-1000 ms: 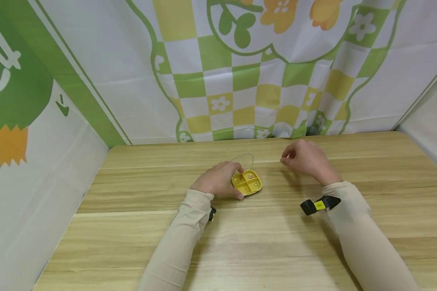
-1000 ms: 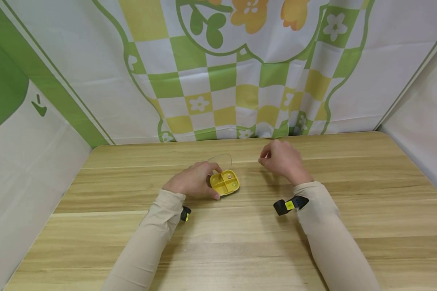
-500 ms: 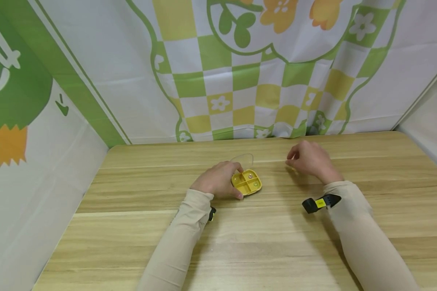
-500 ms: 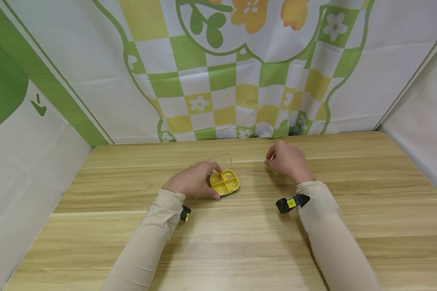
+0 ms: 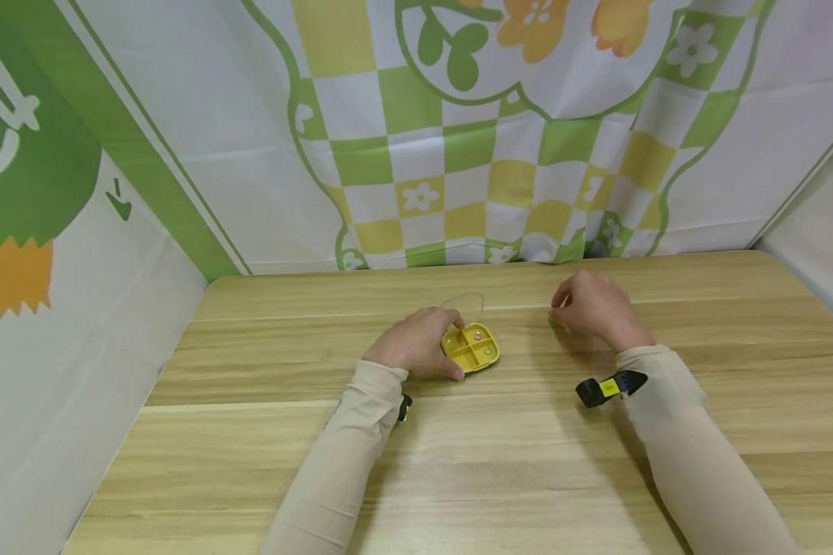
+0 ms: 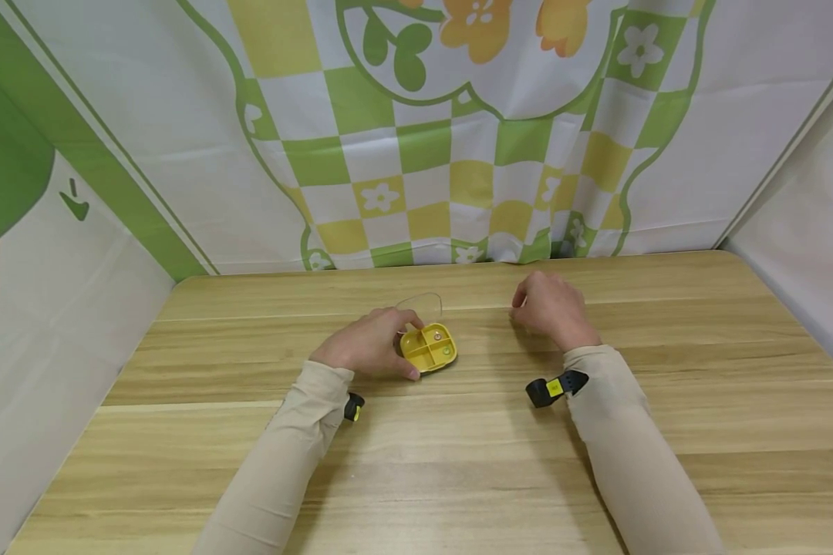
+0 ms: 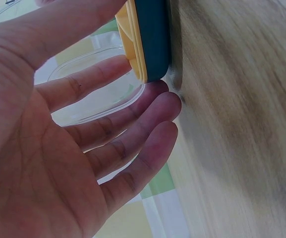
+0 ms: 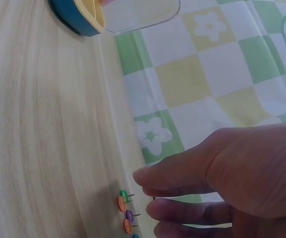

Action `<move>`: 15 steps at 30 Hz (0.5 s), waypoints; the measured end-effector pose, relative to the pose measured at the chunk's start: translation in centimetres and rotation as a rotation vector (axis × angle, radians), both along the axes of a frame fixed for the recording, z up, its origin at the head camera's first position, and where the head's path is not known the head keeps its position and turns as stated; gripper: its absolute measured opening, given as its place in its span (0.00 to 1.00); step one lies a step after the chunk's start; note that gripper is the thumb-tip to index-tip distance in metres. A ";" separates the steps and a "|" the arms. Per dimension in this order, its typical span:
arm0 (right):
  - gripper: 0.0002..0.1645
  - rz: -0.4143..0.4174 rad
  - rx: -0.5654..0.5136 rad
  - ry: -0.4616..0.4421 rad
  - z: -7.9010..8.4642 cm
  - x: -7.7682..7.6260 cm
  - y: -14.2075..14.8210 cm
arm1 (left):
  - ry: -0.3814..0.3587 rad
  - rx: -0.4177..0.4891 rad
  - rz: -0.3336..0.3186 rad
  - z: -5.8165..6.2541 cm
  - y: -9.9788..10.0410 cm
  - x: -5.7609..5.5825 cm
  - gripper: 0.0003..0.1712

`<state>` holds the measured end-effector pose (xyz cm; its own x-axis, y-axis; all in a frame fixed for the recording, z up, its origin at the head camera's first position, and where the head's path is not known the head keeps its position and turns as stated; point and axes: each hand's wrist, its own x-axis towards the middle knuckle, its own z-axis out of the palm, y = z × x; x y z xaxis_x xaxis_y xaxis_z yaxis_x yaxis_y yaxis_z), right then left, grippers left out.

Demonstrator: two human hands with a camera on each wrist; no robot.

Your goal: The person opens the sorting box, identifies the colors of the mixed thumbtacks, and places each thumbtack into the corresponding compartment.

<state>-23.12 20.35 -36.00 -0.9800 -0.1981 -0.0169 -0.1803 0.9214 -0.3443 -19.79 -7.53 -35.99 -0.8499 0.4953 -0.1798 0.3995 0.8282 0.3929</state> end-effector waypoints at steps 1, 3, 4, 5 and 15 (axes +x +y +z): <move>0.10 -0.005 0.002 -0.006 0.0 0.0 0.0 | -0.001 0.000 0.000 0.0 0.0 0.0 0.41; 0.10 -0.012 0.005 -0.012 -0.1 0.0 0.0 | -0.002 -0.002 0.001 0.0 0.0 0.0 0.41; 0.10 -0.016 0.006 -0.014 -0.1 0.0 0.0 | -0.001 -0.002 0.001 0.0 0.0 0.0 0.41; 0.10 -0.017 0.008 -0.015 -0.2 0.0 0.0 | -0.001 -0.003 0.001 0.0 0.0 0.0 0.41; 0.09 -0.025 0.022 -0.010 -0.4 0.0 -0.2 | -0.003 -0.008 0.001 0.1 0.0 0.0 0.40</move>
